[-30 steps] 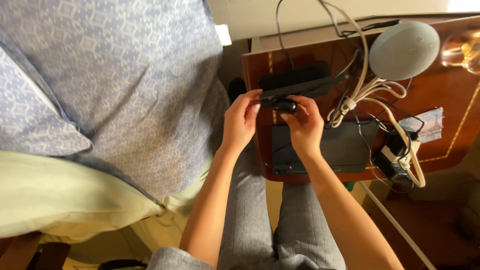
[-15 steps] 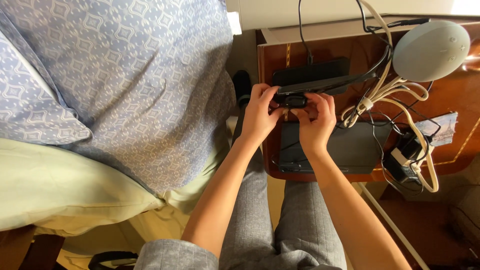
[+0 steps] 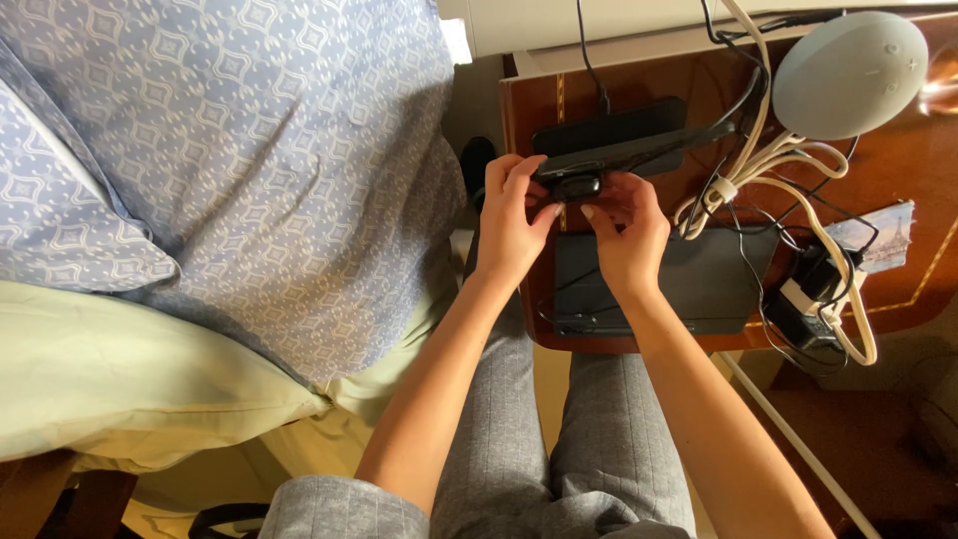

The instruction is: Sweeping the floor and organizing items on a nightstand in a bedroom.

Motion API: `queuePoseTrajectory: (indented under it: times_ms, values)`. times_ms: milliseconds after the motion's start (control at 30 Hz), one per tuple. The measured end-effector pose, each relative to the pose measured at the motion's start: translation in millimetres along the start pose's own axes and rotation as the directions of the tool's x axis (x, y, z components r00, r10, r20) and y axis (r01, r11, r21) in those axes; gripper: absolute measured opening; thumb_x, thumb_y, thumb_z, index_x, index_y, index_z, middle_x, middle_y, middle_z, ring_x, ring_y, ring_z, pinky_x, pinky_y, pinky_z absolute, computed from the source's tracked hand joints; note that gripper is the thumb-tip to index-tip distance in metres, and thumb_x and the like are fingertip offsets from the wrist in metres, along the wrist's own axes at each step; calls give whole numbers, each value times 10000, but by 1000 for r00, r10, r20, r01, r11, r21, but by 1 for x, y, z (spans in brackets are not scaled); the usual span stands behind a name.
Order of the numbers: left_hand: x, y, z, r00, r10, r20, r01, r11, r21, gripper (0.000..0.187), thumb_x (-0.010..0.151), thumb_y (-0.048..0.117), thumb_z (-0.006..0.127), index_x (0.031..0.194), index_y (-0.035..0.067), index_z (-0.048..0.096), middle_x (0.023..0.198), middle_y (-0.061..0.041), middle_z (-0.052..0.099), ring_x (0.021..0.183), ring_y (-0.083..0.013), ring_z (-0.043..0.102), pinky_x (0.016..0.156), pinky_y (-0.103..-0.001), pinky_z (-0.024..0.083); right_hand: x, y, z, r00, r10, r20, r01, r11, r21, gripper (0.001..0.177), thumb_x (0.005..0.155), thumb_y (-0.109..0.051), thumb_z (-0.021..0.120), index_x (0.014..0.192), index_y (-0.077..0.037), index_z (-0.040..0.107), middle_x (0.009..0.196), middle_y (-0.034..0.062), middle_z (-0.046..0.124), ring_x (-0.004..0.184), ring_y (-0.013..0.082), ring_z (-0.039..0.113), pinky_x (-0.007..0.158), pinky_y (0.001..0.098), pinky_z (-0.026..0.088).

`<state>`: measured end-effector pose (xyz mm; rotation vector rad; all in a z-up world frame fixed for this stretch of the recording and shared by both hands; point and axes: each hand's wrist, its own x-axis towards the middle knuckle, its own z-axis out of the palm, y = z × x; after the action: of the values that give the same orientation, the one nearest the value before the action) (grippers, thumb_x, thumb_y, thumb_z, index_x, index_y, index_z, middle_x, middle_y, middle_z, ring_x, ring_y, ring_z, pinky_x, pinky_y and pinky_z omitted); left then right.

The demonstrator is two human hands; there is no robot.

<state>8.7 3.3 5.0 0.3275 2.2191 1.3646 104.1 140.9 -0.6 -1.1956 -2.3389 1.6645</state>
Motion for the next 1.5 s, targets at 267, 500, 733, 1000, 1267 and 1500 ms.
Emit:
queuePoseTrajectory:
  times_ms: [267, 500, 733, 1000, 1267, 1500]
  values:
    - [-29, 8, 22, 980, -13, -197, -14, 991, -134, 610, 837, -84, 787, 1369, 60, 525, 1286, -132, 579, 1130, -255, 691, 936, -316, 628, 1, 8, 1, 994, 11, 106, -33, 978, 204, 446, 907, 71, 766, 1295, 4, 556, 1109, 87, 689, 1033, 157, 696, 898, 280, 595]
    - [-57, -1, 29, 978, -203, -43, 130, 763, -633, 460, 1008, 77, 725, 1423, 26, 532, 1331, -97, 624, 1180, -175, 688, 1021, -306, 581, -17, -18, -19, 963, -90, 252, 13, 956, 293, 424, 936, 87, 740, 1314, -10, 574, 1213, 92, 682, 1144, 170, 685, 958, 296, 580]
    - [-111, 26, 47, 959, -244, 143, 247, 476, -844, 558, 1002, 219, 760, 1473, 23, 534, 1272, -113, 638, 1159, -177, 635, 995, -317, 548, -53, -44, -79, 837, -460, 298, 449, 887, 108, 494, 833, 137, 811, 1273, -23, 653, 1292, 101, 660, 1192, 175, 665, 937, 286, 589]
    - [-165, 0, 110, 876, -433, 213, 370, 321, -872, 470, 996, 379, 675, 1258, -10, 652, 1113, -99, 737, 952, -230, 764, 803, -340, 622, -71, 5, -104, 902, 69, 427, -145, 978, 148, 253, 1005, -9, 647, 1253, 5, 696, 1091, 42, 706, 963, 96, 622, 853, 247, 521]
    - [-151, -3, 73, 829, -475, 296, 497, 382, -779, 449, 1001, 437, 615, 1108, 11, 706, 995, -83, 758, 872, -176, 772, 756, -289, 609, -55, 10, -84, 842, 56, 536, -162, 975, 152, 283, 1093, -106, 555, 1307, 26, 684, 1121, 47, 714, 1004, 96, 636, 931, 264, 518]
    - [-146, -32, 52, 778, -312, 545, 607, 150, -781, 570, 1125, 473, 471, 928, -29, 655, 671, -88, 661, 537, -134, 596, 447, -261, 409, -45, -6, -69, 632, -158, 759, -288, 861, 419, 405, 969, 73, 597, 1364, -15, 582, 1452, 122, 615, 1232, 168, 649, 1079, 340, 528]
